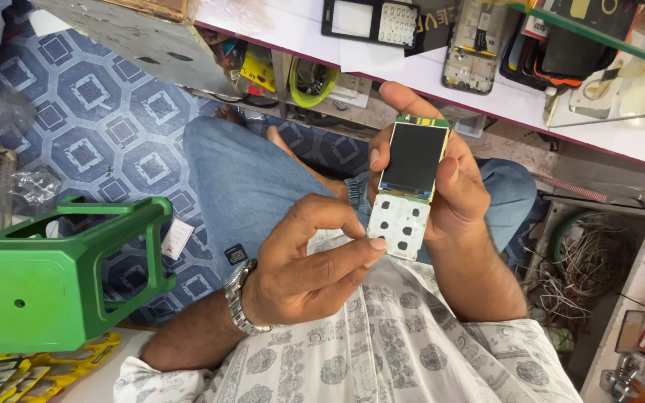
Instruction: The person sits on the floor and first uses a smartphone, then works on a disassembled phone: they peel an orange flex cable and battery from the phone body, remove the motherboard, handle a display assembly, and press components together while holding the phone on their lap.
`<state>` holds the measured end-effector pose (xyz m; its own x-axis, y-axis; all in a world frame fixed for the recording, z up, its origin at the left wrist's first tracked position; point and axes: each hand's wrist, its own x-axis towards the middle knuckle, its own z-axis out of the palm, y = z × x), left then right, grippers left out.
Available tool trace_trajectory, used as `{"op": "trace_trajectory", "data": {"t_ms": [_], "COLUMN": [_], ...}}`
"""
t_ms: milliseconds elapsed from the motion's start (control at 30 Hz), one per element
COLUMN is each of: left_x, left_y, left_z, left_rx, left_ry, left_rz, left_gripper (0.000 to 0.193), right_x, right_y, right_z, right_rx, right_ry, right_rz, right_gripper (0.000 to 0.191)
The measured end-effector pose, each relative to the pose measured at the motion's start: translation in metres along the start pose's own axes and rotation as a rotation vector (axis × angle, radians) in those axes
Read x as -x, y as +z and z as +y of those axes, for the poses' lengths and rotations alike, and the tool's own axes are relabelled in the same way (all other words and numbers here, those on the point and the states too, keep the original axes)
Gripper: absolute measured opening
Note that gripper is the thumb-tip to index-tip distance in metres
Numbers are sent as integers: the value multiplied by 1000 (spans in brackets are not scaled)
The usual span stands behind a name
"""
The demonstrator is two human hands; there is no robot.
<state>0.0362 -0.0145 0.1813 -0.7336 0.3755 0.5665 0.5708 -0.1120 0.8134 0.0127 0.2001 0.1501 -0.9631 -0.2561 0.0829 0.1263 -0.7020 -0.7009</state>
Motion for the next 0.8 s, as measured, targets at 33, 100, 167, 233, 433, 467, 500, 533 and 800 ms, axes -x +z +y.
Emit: {"op": "trace_trajectory", "data": {"t_ms": [33,100,167,233,433,467,500,533,800], "left_x": [0,1,0,0,5,6,7,9,10], "left_y": [0,-3,-3,-2,-2,-3,-3,-1,-9], "left_z": [0,1,1,1,6,6,7,8,6], "left_rx": [-6,-17,-9,-1,21,45,70,208,1061], "left_ry": [3,10,7,3,-107,-140,-174,-248,-837], "left_rz": [-2,-7,-12,-10,1,12,23,43,-49], "left_gripper": [35,35,35,33,31,34,37,38,55], "right_x": [0,1,1,2,2,2,3,3,3], "right_y": [0,1,1,1,-2,-3,-4,-5,-12], "right_z": [0,0,0,0,0,0,-1,-1,3], "right_rx": [3,7,3,-5,-3,2,4,6,59], "right_ry": [1,2,0,-2,-5,-6,-6,-10,-43], "right_rz": [1,3,3,1,-5,-3,0,-1,-45], "right_gripper": [93,92,92,91,94,95,96,96,93]}}
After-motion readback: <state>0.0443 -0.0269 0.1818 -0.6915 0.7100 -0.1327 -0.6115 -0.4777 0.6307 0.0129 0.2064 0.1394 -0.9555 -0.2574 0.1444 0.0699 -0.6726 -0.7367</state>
